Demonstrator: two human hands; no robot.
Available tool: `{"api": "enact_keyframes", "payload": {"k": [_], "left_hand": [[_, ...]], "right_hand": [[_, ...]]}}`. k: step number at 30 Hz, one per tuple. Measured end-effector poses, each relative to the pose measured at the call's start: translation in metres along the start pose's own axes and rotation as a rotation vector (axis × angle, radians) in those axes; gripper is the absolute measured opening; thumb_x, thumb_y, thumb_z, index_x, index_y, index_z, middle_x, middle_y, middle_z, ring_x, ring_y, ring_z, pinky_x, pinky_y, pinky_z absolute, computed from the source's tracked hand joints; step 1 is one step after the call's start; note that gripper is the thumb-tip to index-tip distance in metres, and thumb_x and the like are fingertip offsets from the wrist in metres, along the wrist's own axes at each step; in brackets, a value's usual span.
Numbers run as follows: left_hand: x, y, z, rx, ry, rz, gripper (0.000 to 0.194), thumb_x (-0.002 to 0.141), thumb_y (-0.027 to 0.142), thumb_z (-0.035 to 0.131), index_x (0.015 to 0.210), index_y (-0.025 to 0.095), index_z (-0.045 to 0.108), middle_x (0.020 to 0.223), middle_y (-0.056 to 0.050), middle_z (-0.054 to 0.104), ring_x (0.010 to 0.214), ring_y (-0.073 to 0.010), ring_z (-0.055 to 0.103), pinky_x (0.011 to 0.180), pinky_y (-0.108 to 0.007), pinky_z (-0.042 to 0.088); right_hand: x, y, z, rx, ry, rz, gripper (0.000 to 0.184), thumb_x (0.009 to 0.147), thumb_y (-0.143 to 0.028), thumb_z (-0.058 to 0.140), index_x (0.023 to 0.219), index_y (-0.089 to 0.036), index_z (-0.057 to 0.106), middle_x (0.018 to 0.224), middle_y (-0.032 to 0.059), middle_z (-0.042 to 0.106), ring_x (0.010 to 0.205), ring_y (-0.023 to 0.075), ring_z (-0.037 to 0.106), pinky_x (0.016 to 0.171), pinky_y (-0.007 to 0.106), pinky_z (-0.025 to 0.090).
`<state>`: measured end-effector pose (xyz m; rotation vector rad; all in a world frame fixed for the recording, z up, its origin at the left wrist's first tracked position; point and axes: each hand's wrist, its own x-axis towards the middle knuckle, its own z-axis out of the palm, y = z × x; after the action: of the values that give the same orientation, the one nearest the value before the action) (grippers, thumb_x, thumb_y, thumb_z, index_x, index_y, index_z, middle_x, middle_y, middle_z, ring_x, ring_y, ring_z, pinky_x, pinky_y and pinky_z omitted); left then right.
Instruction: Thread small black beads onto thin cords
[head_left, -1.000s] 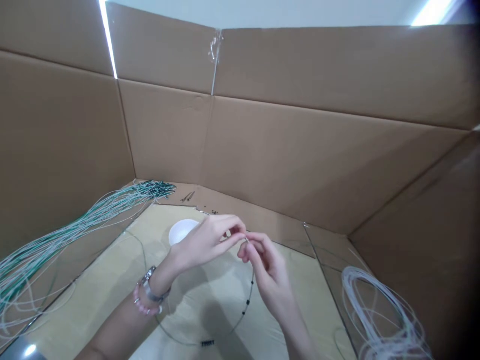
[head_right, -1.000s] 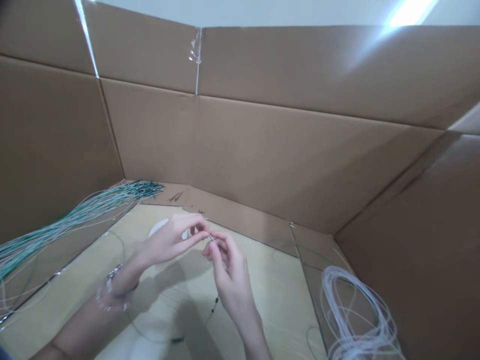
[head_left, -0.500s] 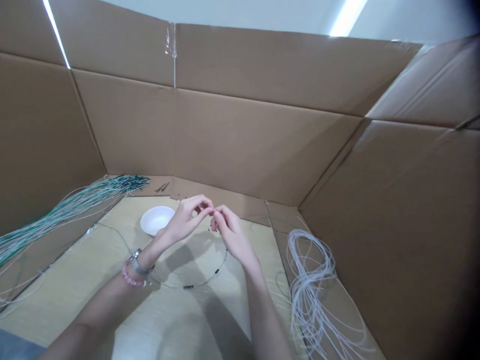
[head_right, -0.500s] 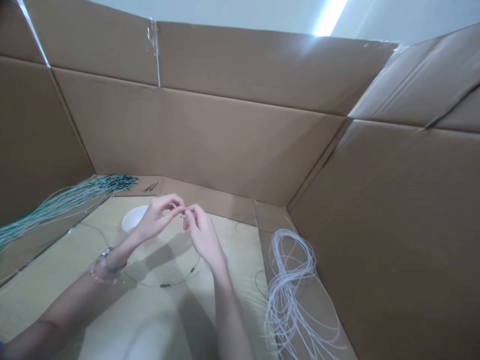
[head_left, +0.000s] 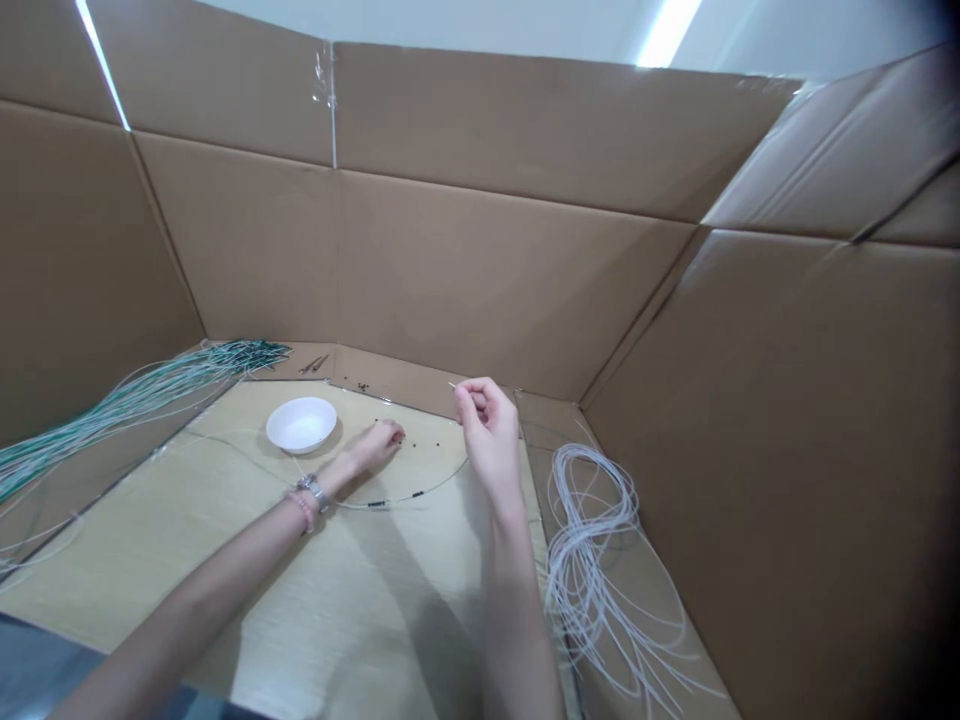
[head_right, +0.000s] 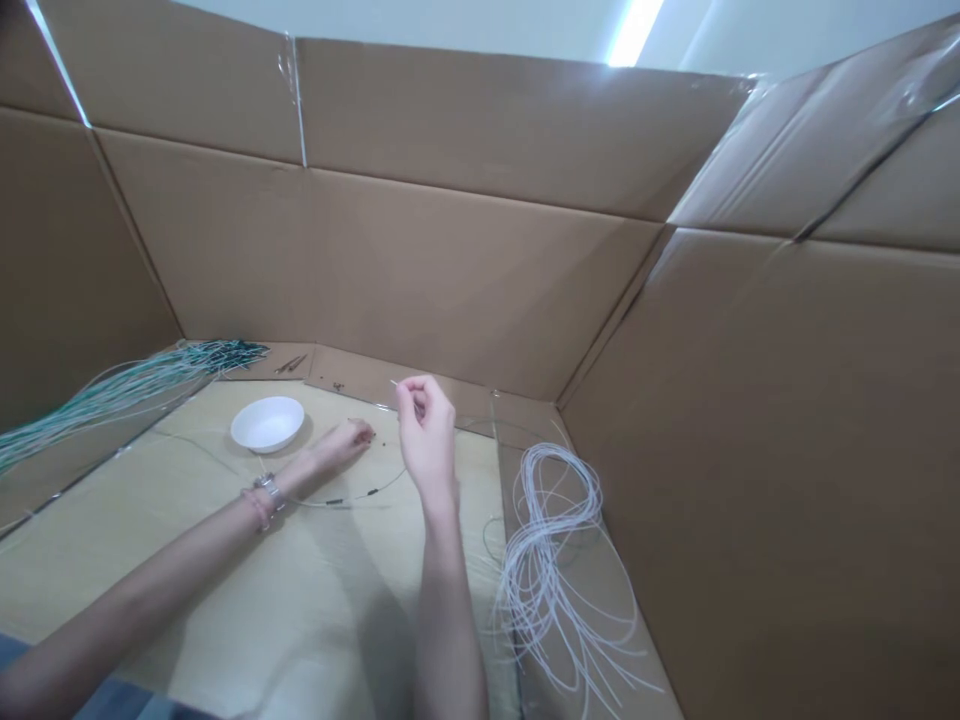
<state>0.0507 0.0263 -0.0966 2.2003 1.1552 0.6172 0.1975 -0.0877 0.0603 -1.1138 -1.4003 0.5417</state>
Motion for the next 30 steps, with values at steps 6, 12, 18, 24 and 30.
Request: {"api": "enact_keyframes", "payload": {"k": [6, 12, 18, 24, 30], "left_hand": [[0.008, -0.006, 0.003, -0.03, -0.023, -0.037, 0.03, 0.089, 0.032, 0.053, 0.114, 0.014, 0.055, 0.115, -0.009, 0.058, 0.099, -0.0205, 0.059, 0.084, -0.041, 0.051], [0.008, 0.02, -0.005, -0.311, 0.05, -0.028, 0.025, 0.088, 0.031, 0.055, 0.104, 0.012, 0.059, 0.102, -0.007, 0.061, 0.089, -0.0174, 0.06, 0.078, -0.037, 0.052], [-0.008, 0.1, -0.054, -0.825, 0.255, 0.099, 0.024, 0.085, 0.037, 0.054, 0.091, 0.014, 0.054, 0.084, -0.005, 0.061, 0.076, -0.0118, 0.059, 0.07, -0.024, 0.05], [-0.074, 0.164, -0.099, -1.543, 0.183, 0.268, 0.017, 0.075, 0.028, 0.071, 0.077, 0.017, 0.058, 0.069, 0.003, 0.057, 0.058, -0.0031, 0.051, 0.054, -0.01, 0.043], [-0.092, 0.174, -0.106, -1.777, 0.018, 0.357, 0.007, 0.078, 0.02, 0.07, 0.076, 0.016, 0.064, 0.065, 0.003, 0.061, 0.057, -0.0022, 0.056, 0.056, -0.01, 0.047]], "right_hand": [[-0.004, -0.005, -0.003, 0.033, -0.02, 0.0, 0.016, 0.085, -0.03, 0.051, 0.075, -0.018, 0.052, 0.058, -0.0052, 0.046, 0.054, 0.0074, 0.043, 0.053, 0.02, 0.035], [-0.004, -0.011, -0.006, 0.043, -0.052, -0.008, 0.014, 0.085, -0.028, 0.051, 0.076, -0.017, 0.053, 0.055, -0.0054, 0.047, 0.053, 0.0074, 0.045, 0.052, 0.02, 0.036], [-0.011, -0.025, -0.011, -0.003, 0.048, -0.058, 0.012, 0.087, -0.027, 0.052, 0.079, -0.018, 0.055, 0.07, -0.0005, 0.059, 0.066, 0.0096, 0.056, 0.06, 0.021, 0.044], [-0.033, -0.053, -0.006, -0.136, 0.194, -0.28, 0.009, 0.086, -0.016, 0.054, 0.081, -0.021, 0.059, 0.08, -0.0021, 0.063, 0.074, 0.0086, 0.059, 0.058, 0.018, 0.046], [-0.048, -0.076, 0.018, -0.161, 0.266, -0.367, 0.012, 0.082, -0.009, 0.055, 0.079, -0.021, 0.057, 0.089, -0.0023, 0.065, 0.082, 0.0081, 0.062, 0.066, 0.019, 0.051]]}}
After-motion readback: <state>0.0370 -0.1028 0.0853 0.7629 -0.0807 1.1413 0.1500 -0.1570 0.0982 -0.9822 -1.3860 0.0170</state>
